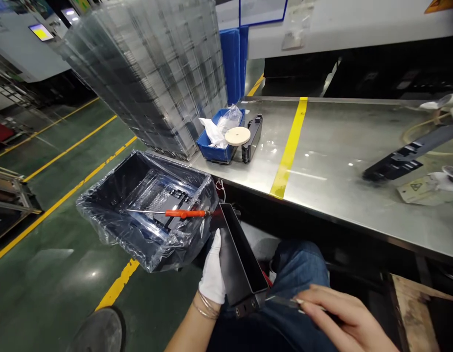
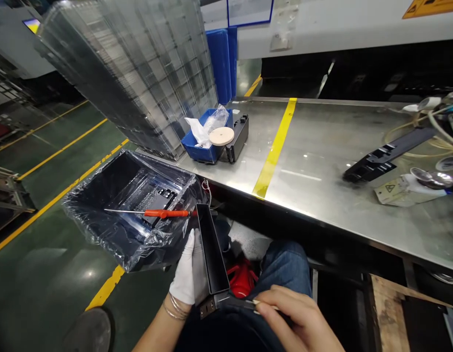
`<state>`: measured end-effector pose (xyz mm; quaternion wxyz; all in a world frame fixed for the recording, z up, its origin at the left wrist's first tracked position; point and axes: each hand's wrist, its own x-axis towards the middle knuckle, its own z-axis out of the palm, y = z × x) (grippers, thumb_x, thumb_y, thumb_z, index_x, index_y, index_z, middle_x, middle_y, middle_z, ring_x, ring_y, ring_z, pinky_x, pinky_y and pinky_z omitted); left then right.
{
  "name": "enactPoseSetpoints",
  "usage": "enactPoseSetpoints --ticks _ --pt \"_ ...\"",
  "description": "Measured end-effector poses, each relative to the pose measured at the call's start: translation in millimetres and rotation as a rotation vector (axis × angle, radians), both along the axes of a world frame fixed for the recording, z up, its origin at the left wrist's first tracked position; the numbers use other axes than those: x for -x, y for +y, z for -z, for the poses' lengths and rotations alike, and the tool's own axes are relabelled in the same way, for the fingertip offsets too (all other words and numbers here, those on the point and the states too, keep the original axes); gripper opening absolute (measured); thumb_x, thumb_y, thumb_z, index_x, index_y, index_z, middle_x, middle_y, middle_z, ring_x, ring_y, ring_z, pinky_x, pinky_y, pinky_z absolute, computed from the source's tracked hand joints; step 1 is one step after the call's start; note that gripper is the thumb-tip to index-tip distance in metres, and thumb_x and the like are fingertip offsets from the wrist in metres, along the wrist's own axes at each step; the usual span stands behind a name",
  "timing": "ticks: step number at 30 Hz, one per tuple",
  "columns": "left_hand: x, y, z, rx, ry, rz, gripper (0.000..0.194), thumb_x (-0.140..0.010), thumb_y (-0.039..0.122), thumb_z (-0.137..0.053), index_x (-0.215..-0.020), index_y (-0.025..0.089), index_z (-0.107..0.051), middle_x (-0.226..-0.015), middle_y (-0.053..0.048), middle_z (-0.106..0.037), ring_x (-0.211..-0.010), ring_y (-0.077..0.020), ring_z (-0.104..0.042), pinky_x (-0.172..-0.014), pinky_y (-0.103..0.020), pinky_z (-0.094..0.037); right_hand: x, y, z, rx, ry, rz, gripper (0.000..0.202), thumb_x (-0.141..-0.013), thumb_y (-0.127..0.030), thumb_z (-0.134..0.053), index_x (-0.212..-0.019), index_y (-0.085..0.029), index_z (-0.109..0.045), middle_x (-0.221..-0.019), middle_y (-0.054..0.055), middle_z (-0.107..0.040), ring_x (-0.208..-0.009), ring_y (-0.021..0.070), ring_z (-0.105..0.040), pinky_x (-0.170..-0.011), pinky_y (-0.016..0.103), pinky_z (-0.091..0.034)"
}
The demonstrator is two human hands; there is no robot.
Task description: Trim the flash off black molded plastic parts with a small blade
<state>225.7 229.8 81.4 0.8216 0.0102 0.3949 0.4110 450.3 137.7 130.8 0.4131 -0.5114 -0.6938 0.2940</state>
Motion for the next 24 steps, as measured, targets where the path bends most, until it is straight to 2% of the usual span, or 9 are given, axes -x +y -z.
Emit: enactPoseSetpoints --ticks 4,8,11,14,16,18,20,22,24 --pt "0 0 -1.8 0.129 -0.190 -0.035 0.046 -0.085 0.055 -0.068 -0.115 0.019 -0.068 -0.113 -0.003 -0.073 -0.116 -0.0203 -0.064 -0.112 -0.032 -0.043 16 -2 0.1 0.130 0.040 -0.148 0.025 -0.098 -0.028 -0.054 -0.080 -0.024 -0.070 -0.064 -0.002 -0.068 -0.054 0.0120 -0.065 -0.052 0.018 -0.052" --pt "5 0 -2.8 0.119 -0.166 -0.037 0.058 -0.086 0.057 -0.065 -0.128 0.016 -0.061 -0.128 -0.009 -0.067 -0.117 -0.0245 -0.063 -0.111 -0.039 -0.045 17 -3 4.2 0.193 0.008 -0.183 0.026 -0.097 -0.034 -0.057 -0.080 -0.025 -0.074 -0.066 0.000 -0.069 -0.056 0.0133 -0.066 -0.053 0.019 -0.053" --pt "6 0 -1.0 0.123 -0.173 -0.063 0.053 -0.084 0.054 -0.069 -0.123 0.018 -0.064 -0.122 -0.007 -0.069 -0.113 -0.0229 -0.065 -0.109 -0.038 -0.046 19 -2 4.0 0.143 0.049 -0.131 0.029 -0.099 -0.035 -0.052 -0.084 -0.024 -0.074 -0.067 0.001 -0.070 -0.056 0.0138 -0.066 -0.054 0.019 -0.053" --pt "7 0 -2.8 0.152 -0.178 -0.087 0.043 -0.086 0.052 -0.068 -0.111 0.017 -0.069 -0.108 -0.005 -0.074 -0.102 -0.0202 -0.069 -0.104 -0.035 -0.050 20 -5 0.7 0.190 0.021 -0.190 0.027 -0.098 -0.036 -0.055 -0.083 -0.026 -0.075 -0.065 0.000 -0.070 -0.055 0.0139 -0.066 -0.052 0.019 -0.053" --pt "7 1 -6.0 0.150 -0.202 -0.093 0.041 -0.089 0.052 -0.065 -0.109 0.017 -0.069 -0.109 -0.004 -0.074 -0.103 -0.0208 -0.069 -0.105 -0.037 -0.050 17 -10 -0.7 0.239 -0.012 -0.233 0.023 -0.095 -0.038 -0.060 -0.083 -0.028 -0.076 -0.068 0.000 -0.071 -0.058 0.0149 -0.068 -0.053 0.019 -0.054" --pt "8 3 -8.4 0.140 -0.176 -0.101 0.041 -0.090 0.053 -0.062 -0.108 0.016 -0.070 -0.110 -0.005 -0.074 -0.103 -0.0218 -0.069 -0.105 -0.039 -0.050 12 -15 0.1 0.262 -0.018 -0.203 0.021 -0.093 -0.041 -0.063 -0.084 -0.029 -0.076 -0.073 0.000 -0.074 -0.064 0.0162 -0.071 -0.058 0.018 -0.057" --pt "10 3 -8.0 0.144 -0.113 -0.112 0.041 -0.093 0.053 -0.058 -0.104 0.016 -0.071 -0.101 -0.005 -0.076 -0.094 -0.0206 -0.071 -0.103 -0.038 -0.051 7 -16 2.9 0.286 0.024 -0.113 0.025 -0.094 -0.044 -0.061 -0.082 -0.028 -0.076 -0.074 0.000 -0.074 -0.067 0.0162 -0.072 -0.062 0.017 -0.057" --pt "11 2 -4.6 0.139 -0.091 -0.128 0.039 -0.095 0.051 -0.055 -0.100 0.016 -0.072 -0.093 -0.004 -0.076 -0.088 -0.0184 -0.072 -0.102 -0.035 -0.051 6 -11 7.2 0.317 0.097 0.009 0.034 -0.095 -0.049 -0.057 -0.077 -0.025 -0.073 -0.069 0.001 -0.071 -0.062 0.0149 -0.069 -0.058 0.017 -0.056" --pt "10 -3 -0.1 0.095 -0.105 -0.123 0.033 -0.089 0.048 -0.066 -0.099 0.017 -0.072 -0.092 -0.002 -0.076 -0.089 -0.0172 -0.071 -0.103 -0.033 -0.050 10 -1 12.0 0.311 0.186 0.135 0.038 -0.094 -0.052 -0.056 -0.074 -0.022 -0.070 -0.062 0.000 -0.067 -0.055 0.0135 -0.065 -0.051 0.016 -0.053"
